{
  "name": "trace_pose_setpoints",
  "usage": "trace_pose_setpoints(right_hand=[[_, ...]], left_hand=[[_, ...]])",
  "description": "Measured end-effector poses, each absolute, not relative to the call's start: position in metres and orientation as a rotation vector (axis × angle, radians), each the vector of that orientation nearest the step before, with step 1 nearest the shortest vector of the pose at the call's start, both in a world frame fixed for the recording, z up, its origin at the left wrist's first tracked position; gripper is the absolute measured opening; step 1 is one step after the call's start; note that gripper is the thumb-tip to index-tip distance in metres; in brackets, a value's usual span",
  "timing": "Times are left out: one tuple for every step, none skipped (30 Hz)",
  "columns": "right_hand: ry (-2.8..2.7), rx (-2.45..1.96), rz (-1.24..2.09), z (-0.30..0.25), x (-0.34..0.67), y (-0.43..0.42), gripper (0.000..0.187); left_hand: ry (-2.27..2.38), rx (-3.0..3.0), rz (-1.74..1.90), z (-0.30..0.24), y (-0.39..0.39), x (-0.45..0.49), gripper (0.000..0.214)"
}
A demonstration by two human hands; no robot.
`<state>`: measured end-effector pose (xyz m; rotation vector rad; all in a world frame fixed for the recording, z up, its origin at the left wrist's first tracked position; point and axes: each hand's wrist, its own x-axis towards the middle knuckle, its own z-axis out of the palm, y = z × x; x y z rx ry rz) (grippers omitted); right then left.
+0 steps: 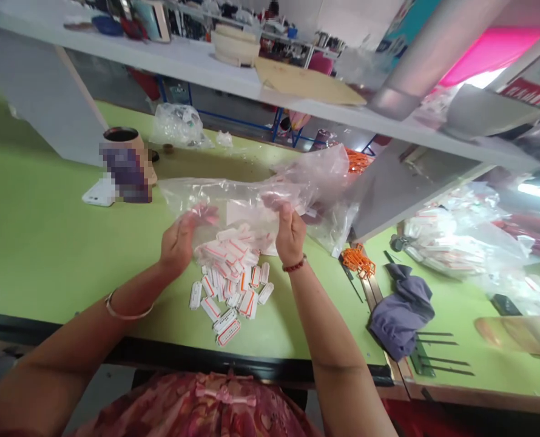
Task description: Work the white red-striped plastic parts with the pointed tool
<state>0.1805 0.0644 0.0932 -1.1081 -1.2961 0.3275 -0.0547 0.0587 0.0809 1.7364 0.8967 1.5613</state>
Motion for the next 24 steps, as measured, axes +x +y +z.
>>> trace_pose_setpoints(right_hand=[[-1.283,-1.102,0.314,0.094,0.181,0.064,0.055],[-1.260,-1.096,0.288,0.094,0.182,0.063,0.054],[-1.241,-1.095,0.260,0.095,0.182,0.062,0.054],[-1.238,-1.100,0.246,0.095,0.182,0.061,0.053],[-1.239,-1.105,0.236,0.096,0.182,0.059,0.051],[-1.243,-1.105,0.232,0.097,0.182,0.058,0.050],[-1.248,-1.099,0.233,0.098,0.182,0.056,0.049],[-1.257,-1.087,0.240,0.101,0.181,0.055,0.049],[-1.274,-1.072,0.250,0.103,0.180,0.053,0.048],[-1.290,-1.055,0.258,0.107,0.178,0.052,0.047],[-1.300,-1.038,0.263,0.112,0.177,0.052,0.047],[-1.304,-1.023,0.261,0.116,0.175,0.051,0.046],[-1.309,-1.008,0.257,0.122,0.173,0.051,0.046],[-1.318,-0.995,0.255,0.127,0.172,0.051,0.046],[-1.352,-0.987,0.266,0.132,0.171,0.051,0.046],[-1.398,-0.979,0.287,0.136,0.171,0.052,0.046],[-1.459,-0.970,0.316,0.138,0.173,0.052,0.047],[-1.521,-0.963,0.349,0.139,0.176,0.052,0.047],[-1.579,-0.962,0.385,0.137,0.181,0.052,0.048],[-1.631,-0.973,0.422,0.132,0.186,0.052,0.049],[-1.678,-1.005,0.467,0.125,0.192,0.053,0.051],[-1.717,-1.059,0.518,0.115,0.198,0.054,0.055],[-1.748,-1.133,0.577,0.103,0.204,0.056,0.060],[-1.778,-1.214,0.633,0.090,0.208,0.059,0.065]], left_hand=[[0.865,1.739,1.564,0.082,0.059,-0.054,0.049],[0.828,1.757,1.574,0.083,0.060,-0.054,0.050],[0.812,1.782,1.564,0.084,0.061,-0.054,0.049],[0.804,1.778,1.569,0.085,0.063,-0.054,0.049],[0.804,1.765,1.576,0.087,0.065,-0.054,0.049],[0.817,1.771,1.565,0.088,0.066,-0.053,0.048],[0.819,1.774,1.559,0.090,0.068,-0.053,0.047],[0.814,1.770,1.555,0.091,0.069,-0.052,0.047],[0.803,1.748,1.556,0.091,0.070,-0.050,0.047],[0.785,1.707,1.568,0.091,0.071,-0.049,0.048],[0.764,1.652,1.590,0.090,0.071,-0.047,0.049],[0.743,1.596,1.611,0.088,0.072,-0.045,0.050],[0.713,1.540,1.629,0.087,0.073,-0.044,0.050],[0.677,1.485,1.644,0.085,0.074,-0.042,0.049],[0.634,1.422,1.658,0.084,0.075,-0.041,0.048],[0.588,1.344,1.672,0.084,0.076,-0.041,0.046],[0.546,1.254,1.687,0.084,0.077,-0.041,0.045],[0.514,1.161,1.703,0.085,0.078,-0.042,0.043],[0.496,1.073,1.716,0.086,0.079,-0.043,0.043],[0.491,0.996,1.717,0.087,0.080,-0.045,0.042],[0.498,0.932,1.704,0.088,0.081,-0.046,0.041],[0.514,0.878,1.682,0.089,0.082,-0.048,0.040],[0.534,0.832,1.656,0.090,0.083,-0.049,0.039],[0.555,0.787,1.633,0.091,0.084,-0.051,0.038]])
